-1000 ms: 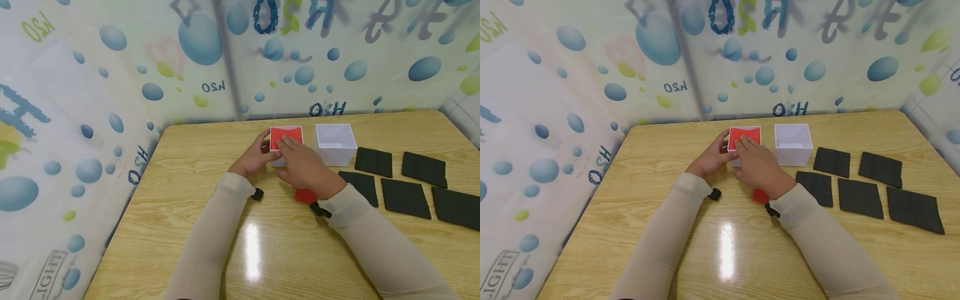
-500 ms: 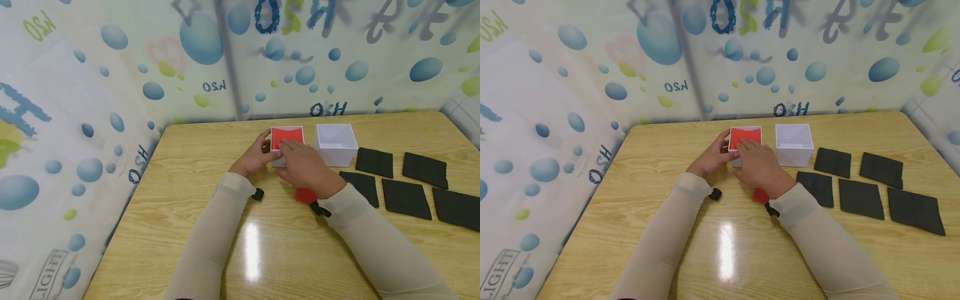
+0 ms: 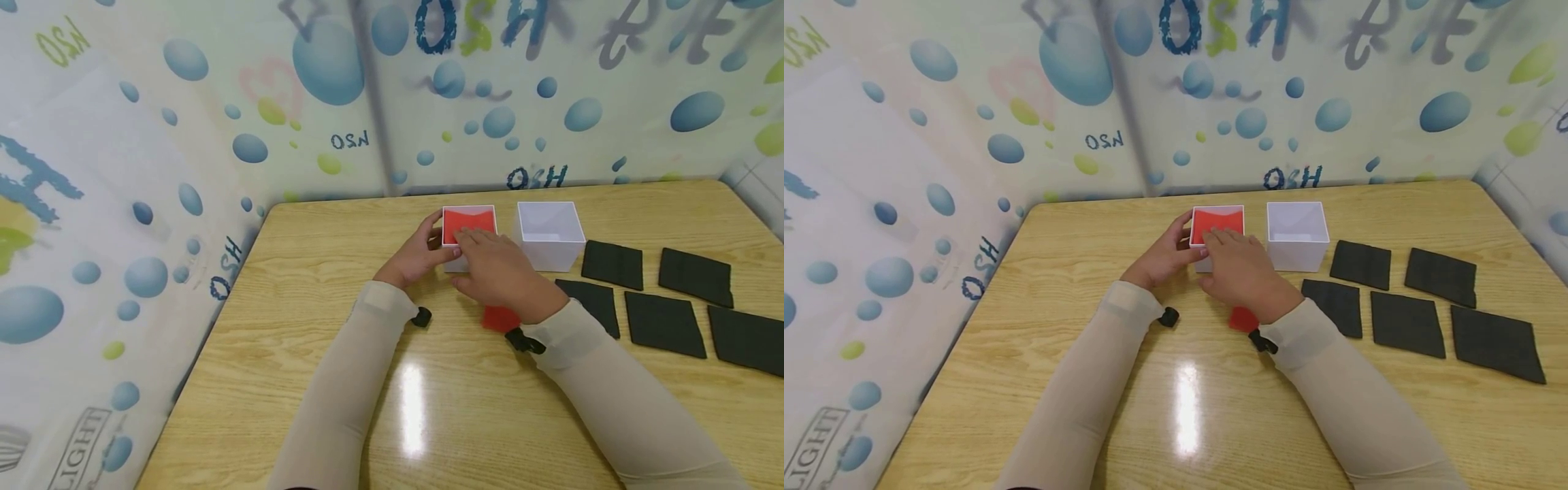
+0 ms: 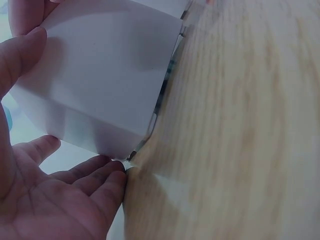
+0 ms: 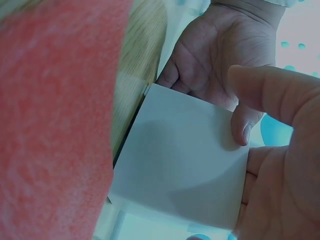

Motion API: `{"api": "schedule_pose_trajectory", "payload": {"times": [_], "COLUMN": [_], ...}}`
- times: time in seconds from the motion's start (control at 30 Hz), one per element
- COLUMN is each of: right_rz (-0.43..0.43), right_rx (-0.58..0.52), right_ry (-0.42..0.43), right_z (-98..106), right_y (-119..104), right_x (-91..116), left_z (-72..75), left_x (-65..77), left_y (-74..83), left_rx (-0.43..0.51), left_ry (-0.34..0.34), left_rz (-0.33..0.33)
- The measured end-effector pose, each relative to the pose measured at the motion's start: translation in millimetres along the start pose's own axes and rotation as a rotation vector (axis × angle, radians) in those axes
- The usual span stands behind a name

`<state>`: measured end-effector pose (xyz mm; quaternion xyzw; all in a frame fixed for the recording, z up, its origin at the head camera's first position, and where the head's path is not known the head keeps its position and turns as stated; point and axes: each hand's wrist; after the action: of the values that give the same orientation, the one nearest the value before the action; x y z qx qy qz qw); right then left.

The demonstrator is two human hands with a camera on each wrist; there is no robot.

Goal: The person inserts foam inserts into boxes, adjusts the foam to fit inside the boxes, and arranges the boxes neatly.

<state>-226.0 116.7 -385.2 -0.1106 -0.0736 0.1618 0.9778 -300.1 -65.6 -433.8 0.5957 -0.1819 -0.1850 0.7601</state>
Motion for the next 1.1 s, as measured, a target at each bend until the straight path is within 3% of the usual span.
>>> {"api": "schedule_pose_trajectory", "payload": {"times": [0.4, 0.7, 0.97, 1.1], "right_rz": [0.035, 0.028, -0.032, -0.038], "right_rx": [-0.050, -0.131, -0.247, -0.248], "right_ry": [-0.012, 0.042, 0.040, 0.026], "right_z": [6.0, 7.3, 39.7, 56.9], "right_y": [2.5, 9.0, 12.8, 13.0], "right_x": [4.0, 2.1, 22.6, 38.1], "left_z": [-0.4, 0.8, 0.7, 0.0], "left_x": [0.2, 1.1, -0.5, -0.3], "left_y": [3.8, 0.9, -0.3, 0.2], "left_rx": [-0.015, -0.034, -0.008, -0.010], "left_ry": [0.002, 0.005, -0.004, 0.002], "left_rz": [0.006, 0.029, 0.018, 0.019]}}
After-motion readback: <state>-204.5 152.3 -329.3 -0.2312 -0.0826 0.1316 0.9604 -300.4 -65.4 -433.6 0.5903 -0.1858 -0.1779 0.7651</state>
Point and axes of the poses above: each hand's wrist, its own x-axis away from the middle knuckle, its own z-axis out of the back of the hand, y = z × x, and after that the axes turned 3 degrees about -z, right-handed
